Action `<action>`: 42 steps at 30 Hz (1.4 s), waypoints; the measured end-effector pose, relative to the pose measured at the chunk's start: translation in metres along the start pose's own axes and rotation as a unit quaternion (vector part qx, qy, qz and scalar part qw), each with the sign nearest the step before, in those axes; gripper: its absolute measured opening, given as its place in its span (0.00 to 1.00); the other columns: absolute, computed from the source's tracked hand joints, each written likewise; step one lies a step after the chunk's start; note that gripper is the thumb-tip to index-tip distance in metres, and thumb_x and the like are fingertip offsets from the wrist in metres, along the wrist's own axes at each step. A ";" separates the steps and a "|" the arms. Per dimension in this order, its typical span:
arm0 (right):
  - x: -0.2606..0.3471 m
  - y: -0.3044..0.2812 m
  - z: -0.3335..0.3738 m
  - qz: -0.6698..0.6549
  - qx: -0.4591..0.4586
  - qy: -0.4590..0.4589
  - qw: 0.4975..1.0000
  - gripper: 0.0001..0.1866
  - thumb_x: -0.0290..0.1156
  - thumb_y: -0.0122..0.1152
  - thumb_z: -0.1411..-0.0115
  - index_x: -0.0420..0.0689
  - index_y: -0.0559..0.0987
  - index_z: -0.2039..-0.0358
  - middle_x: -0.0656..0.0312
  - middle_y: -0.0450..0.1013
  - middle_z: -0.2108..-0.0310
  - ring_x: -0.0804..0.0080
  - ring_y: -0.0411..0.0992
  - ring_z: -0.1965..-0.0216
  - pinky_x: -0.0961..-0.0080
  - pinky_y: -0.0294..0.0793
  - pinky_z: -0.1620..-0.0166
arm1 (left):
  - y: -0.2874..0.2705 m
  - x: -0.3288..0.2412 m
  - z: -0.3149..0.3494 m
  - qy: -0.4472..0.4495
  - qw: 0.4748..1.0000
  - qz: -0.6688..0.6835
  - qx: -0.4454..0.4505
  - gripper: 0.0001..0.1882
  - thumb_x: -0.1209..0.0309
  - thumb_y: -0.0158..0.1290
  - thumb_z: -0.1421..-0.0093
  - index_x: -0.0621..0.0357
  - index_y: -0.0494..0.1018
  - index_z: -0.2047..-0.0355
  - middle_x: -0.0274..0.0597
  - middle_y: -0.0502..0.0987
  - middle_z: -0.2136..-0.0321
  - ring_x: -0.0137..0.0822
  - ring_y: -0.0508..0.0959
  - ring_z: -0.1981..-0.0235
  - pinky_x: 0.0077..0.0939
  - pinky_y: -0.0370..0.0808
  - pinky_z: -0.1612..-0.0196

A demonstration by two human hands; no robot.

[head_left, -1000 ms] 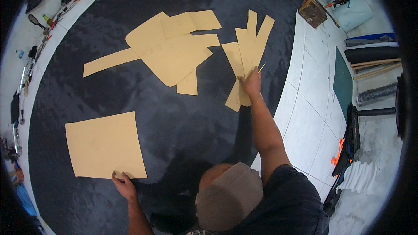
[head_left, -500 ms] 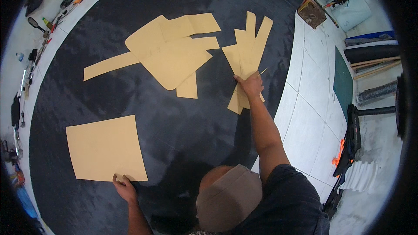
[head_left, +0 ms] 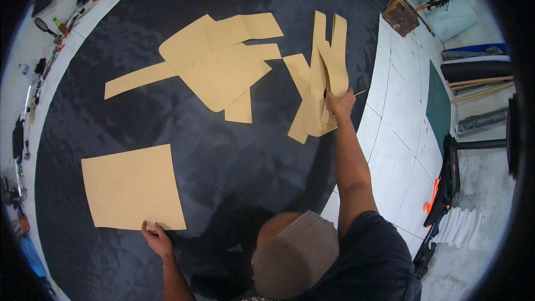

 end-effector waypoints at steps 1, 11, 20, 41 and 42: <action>-0.007 -0.003 -0.004 -0.009 -0.013 -0.003 1.000 0.56 0.43 0.74 0.55 0.28 0.56 0.33 0.31 0.60 0.38 0.36 0.63 0.37 0.55 0.65 0.34 | 0.000 -0.001 0.001 0.002 1.000 0.000 -0.001 0.27 0.67 0.55 0.32 0.63 0.64 0.36 0.34 0.64 0.76 0.30 0.64 0.74 0.29 0.68 0.67; -0.037 -0.003 -0.010 0.106 -0.082 -0.023 0.991 0.53 0.45 0.70 0.48 0.29 0.55 0.31 0.34 0.60 0.37 0.38 0.64 0.37 0.45 0.60 0.33 | 0.003 -0.001 0.001 0.003 1.000 0.017 0.003 0.26 0.68 0.55 0.32 0.62 0.65 0.37 0.33 0.65 0.76 0.30 0.65 0.75 0.28 0.69 0.67; 0.038 0.021 0.034 0.163 0.023 -0.112 0.980 0.39 0.57 0.67 0.43 0.36 0.74 0.44 0.44 0.74 0.47 0.48 0.73 0.44 0.44 0.67 0.43 | 0.001 0.003 -0.003 0.005 1.000 -0.010 -0.012 0.26 0.68 0.55 0.33 0.62 0.65 0.37 0.34 0.65 0.76 0.30 0.66 0.75 0.29 0.69 0.67; 0.061 0.038 -0.004 0.126 0.060 0.060 0.988 0.50 0.66 0.68 0.49 0.33 0.70 0.42 0.42 0.69 0.41 0.45 0.69 0.38 0.45 0.72 0.41 | -0.001 -0.011 0.003 -0.017 1.000 0.010 0.020 0.31 0.58 0.57 0.31 0.63 0.63 0.35 0.33 0.65 0.76 0.28 0.63 0.75 0.28 0.67 0.68; 0.060 0.030 -0.008 0.153 0.069 0.075 0.983 0.49 0.65 0.69 0.49 0.33 0.70 0.43 0.42 0.69 0.41 0.45 0.69 0.38 0.45 0.72 0.42 | 0.002 -0.015 0.003 -0.010 1.000 -0.002 0.018 0.32 0.56 0.57 0.31 0.63 0.63 0.35 0.33 0.65 0.76 0.28 0.63 0.75 0.28 0.67 0.69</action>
Point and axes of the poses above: each hand's wrist, its own z-axis away from the middle knuckle, its own y-axis out of the palm, x = y × z, the point moved 1 cm from there along -z, towards the middle knuckle
